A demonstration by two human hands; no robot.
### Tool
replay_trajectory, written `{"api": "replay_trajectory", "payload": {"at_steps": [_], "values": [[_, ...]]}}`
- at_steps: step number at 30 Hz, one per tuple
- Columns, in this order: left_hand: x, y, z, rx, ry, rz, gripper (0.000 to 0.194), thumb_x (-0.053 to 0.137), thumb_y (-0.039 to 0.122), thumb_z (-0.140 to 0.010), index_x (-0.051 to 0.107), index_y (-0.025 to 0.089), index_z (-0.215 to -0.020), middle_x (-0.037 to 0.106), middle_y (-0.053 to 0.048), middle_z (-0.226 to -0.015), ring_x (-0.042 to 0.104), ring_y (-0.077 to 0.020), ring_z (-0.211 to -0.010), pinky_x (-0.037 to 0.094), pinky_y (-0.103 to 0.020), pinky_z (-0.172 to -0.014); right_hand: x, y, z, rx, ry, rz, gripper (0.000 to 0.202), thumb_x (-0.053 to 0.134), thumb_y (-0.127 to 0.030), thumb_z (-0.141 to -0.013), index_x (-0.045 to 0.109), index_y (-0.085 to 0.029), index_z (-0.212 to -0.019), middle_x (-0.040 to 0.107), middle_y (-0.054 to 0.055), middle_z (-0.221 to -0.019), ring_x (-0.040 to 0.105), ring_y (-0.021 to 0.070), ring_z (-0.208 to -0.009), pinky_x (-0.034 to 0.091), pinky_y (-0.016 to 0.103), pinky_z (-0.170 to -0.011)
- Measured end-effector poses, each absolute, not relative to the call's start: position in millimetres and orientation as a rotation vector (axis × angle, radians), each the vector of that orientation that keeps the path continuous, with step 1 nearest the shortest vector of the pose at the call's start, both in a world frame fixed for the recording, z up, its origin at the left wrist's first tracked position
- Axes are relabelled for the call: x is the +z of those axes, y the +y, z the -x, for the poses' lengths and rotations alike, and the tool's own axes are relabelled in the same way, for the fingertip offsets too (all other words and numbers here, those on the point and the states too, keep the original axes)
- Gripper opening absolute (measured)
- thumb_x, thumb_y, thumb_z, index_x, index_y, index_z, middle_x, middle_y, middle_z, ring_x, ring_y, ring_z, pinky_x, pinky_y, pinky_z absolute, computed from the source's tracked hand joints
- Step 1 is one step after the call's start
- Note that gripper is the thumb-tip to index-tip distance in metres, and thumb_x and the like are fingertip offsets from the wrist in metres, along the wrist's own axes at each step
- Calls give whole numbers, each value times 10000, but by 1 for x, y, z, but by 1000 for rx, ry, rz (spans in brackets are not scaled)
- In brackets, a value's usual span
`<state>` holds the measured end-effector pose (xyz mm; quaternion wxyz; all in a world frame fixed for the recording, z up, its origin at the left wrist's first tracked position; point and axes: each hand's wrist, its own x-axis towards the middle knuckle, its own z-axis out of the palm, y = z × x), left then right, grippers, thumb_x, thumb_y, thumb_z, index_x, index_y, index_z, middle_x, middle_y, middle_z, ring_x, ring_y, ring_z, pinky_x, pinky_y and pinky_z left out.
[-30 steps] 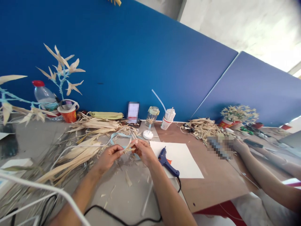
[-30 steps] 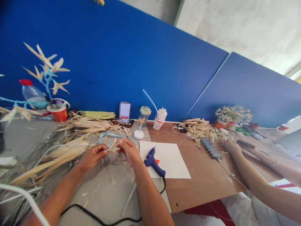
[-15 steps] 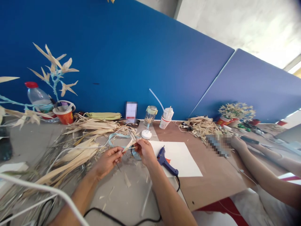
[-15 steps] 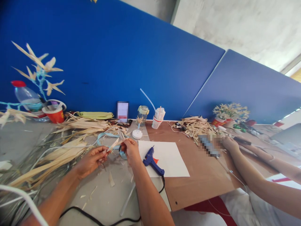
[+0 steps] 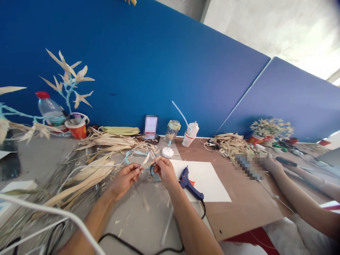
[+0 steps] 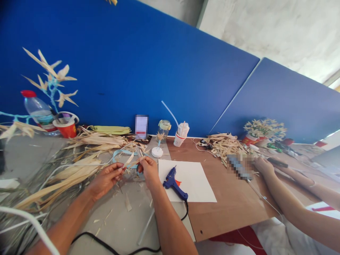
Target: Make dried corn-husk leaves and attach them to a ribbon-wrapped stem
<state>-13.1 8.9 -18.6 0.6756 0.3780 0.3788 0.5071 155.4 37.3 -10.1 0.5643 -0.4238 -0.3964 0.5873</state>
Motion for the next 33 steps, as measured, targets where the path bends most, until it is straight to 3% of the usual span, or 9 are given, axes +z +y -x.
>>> {"api": "replay_trajectory", "payload": {"at_steps": [14,23,27,33], "values": [[-19,9,13,1220,872,-837,279,807,328,-640,648,159,-794,508,54,-621,398,-70,-548,331,-201,-545,-9,34,-154,1355,-1051,1063,67,562,-229,-633,603,-177,-621,487,-63,-415,398,80,-397,264,218,-450],[-22,9,13,1234,900,-857,291,802,354,-645,651,160,-800,533,39,-662,410,-79,-562,343,-211,-555,-14,36,-152,1334,-1043,1139,129,617,-208,-639,624,-194,-766,536,-72,-546,413,73,-403,276,213,-403],[-20,8,13,1194,902,-893,293,773,396,-678,636,156,-773,535,26,-698,397,-78,-561,336,-210,-548,-11,35,-154,1401,-1000,1057,131,656,-275,-659,664,-186,-754,570,-47,-584,402,65,-415,287,213,-415],[-18,8,14,1150,865,-912,300,771,411,-688,624,156,-748,514,25,-701,389,-76,-568,326,-204,-546,9,27,-158,1703,-869,750,306,738,-415,-628,694,-173,-810,632,-7,-691,439,64,-444,340,220,-453]]}}
